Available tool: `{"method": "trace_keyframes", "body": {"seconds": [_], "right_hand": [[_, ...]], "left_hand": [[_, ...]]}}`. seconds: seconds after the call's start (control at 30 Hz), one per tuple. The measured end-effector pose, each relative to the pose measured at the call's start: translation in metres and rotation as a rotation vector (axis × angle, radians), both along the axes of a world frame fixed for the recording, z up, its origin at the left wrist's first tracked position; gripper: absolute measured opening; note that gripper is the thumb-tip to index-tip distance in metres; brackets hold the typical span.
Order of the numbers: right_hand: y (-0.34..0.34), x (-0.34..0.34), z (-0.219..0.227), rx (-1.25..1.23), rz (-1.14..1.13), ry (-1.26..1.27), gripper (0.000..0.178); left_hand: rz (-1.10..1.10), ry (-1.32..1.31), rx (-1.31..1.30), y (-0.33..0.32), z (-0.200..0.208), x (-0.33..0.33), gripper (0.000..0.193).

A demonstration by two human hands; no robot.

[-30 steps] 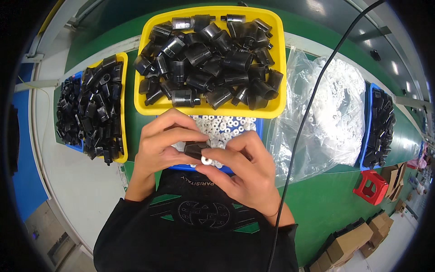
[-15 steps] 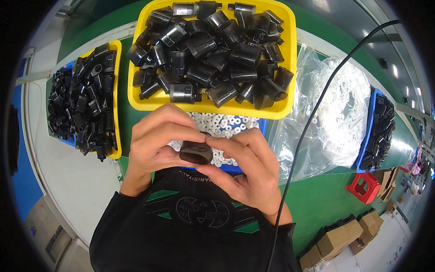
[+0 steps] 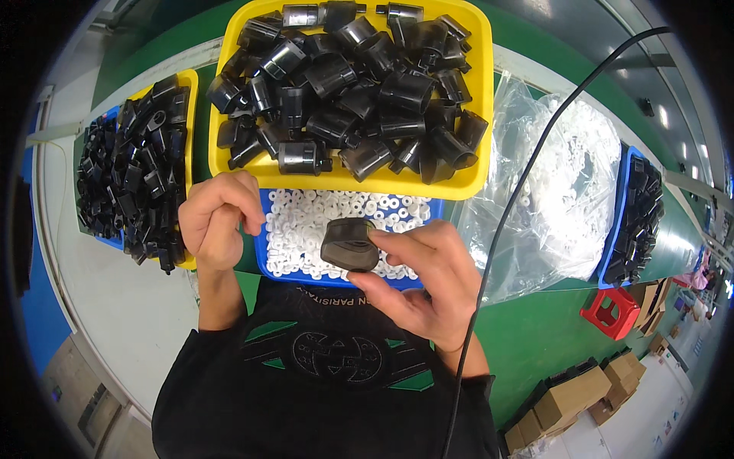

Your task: The person inserts white plastic washers into black plastic housings and then uses a manual insertion press tool to secure them.

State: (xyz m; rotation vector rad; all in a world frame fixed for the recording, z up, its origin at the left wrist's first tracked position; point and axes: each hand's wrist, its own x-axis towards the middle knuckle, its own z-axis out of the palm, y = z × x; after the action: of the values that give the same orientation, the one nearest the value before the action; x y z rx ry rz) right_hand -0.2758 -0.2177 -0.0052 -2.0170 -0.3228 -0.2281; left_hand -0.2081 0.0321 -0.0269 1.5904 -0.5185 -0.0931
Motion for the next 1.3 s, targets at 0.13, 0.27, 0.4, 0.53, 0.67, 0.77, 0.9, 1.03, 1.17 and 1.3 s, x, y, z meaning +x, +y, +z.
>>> {"method": "trace_keyframes", "body": {"seconds": [0.13,0.27,0.4,0.53,0.67,0.77,0.9,1.03,1.17,1.3], "right_hand": [[-0.001,0.001,0.005,-0.012,0.008,0.011,0.044],[-0.001,0.004,0.004,0.019,0.04,-0.024,0.044],[0.002,0.005,-0.003,0.0,0.043,-0.07,0.044],[0.005,0.008,-0.006,-0.008,0.043,-0.079,0.044],[0.009,0.007,-0.007,-0.013,0.022,-0.028,0.044],[0.01,0.006,-0.007,-0.015,0.015,-0.004,0.043],[0.012,0.005,-0.008,0.068,0.054,-0.026,0.042],[0.013,0.007,0.002,0.085,0.13,-0.069,0.044],[0.018,0.006,0.001,0.129,0.118,-0.009,0.045],[0.013,0.002,0.003,0.128,0.107,0.043,0.044]], "left_hand": [[-0.056,0.058,-0.022,-0.007,-0.003,-0.002,0.024],[-0.102,0.03,0.128,-0.011,-0.009,0.001,0.027],[-0.1,0.004,0.188,-0.02,-0.008,0.003,0.033],[-0.111,-0.002,0.208,-0.019,-0.008,-0.001,0.033],[-0.125,0.0,0.231,-0.019,-0.01,0.003,0.036],[-0.16,0.015,0.244,-0.017,-0.005,0.003,0.04],[-0.246,0.018,0.298,-0.022,0.001,0.001,0.053],[-0.257,-0.086,0.283,-0.035,0.0,-0.001,0.055],[-0.281,-0.17,0.215,-0.041,-0.006,-0.004,0.041],[-0.328,-0.128,0.255,-0.043,-0.004,-0.005,0.039]]}}
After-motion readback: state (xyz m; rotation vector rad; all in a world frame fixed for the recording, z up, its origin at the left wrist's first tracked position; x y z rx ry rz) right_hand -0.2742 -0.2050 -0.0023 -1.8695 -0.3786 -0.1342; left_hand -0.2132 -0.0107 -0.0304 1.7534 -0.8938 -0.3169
